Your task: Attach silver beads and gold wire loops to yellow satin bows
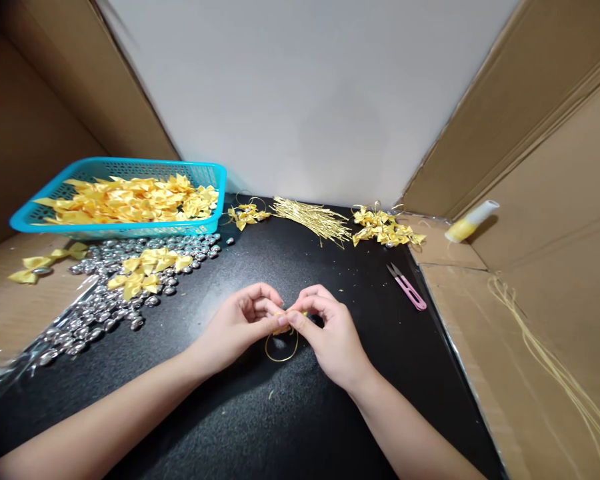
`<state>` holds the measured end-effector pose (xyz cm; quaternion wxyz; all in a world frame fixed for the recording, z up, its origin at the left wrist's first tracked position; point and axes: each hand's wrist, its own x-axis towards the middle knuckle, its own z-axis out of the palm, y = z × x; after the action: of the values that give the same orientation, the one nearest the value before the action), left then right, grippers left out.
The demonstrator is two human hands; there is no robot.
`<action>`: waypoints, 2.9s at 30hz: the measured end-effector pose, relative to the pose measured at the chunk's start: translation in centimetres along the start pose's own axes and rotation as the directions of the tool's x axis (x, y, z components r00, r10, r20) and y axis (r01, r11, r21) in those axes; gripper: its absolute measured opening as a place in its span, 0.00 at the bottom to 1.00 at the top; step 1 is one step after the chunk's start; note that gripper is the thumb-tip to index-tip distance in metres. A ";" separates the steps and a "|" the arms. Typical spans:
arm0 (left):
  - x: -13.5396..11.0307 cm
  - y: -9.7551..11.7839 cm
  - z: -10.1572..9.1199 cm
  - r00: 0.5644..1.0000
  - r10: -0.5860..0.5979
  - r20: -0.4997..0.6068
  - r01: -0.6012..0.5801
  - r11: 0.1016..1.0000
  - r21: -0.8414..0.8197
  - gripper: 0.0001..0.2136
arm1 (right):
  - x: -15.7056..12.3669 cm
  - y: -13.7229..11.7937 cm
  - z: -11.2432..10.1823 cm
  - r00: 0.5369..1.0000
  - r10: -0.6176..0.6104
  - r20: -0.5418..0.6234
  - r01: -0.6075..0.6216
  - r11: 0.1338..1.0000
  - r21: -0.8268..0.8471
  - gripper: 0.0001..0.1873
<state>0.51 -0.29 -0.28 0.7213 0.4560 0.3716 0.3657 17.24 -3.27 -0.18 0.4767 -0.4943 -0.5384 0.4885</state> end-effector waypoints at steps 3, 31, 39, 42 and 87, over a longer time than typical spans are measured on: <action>-0.1 0.1 0.0 0.999 0.040 0.013 -0.040 0.999 0.012 0.17 | 0.1 0.1 0.0 1.000 0.013 0.000 -0.013 0.999 0.052 0.10; -0.3 0.5 0.2 0.995 0.041 0.086 -0.038 0.999 -0.033 0.19 | 0.1 -0.4 0.1 0.984 0.169 0.047 -0.175 0.958 0.227 0.13; -0.4 0.7 0.1 0.993 0.084 0.081 -0.087 0.995 0.039 0.20 | 0.1 -0.1 0.4 0.992 0.128 0.009 -0.126 0.958 0.257 0.11; -0.5 0.7 0.2 0.991 0.090 0.099 -0.095 0.994 0.050 0.19 | 0.1 0.0 0.4 0.989 0.145 -0.013 -0.135 0.948 0.288 0.12; -0.4 0.0 0.4 0.972 -0.048 0.230 0.020 0.992 0.124 0.21 | 2.5 -0.7 -4.8 0.900 0.152 -0.408 0.102 0.838 0.536 0.16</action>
<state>0.65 -0.79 -0.08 0.7370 0.5320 0.3139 0.2744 21.87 -0.54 0.92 0.6984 -0.4416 -0.2504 0.5046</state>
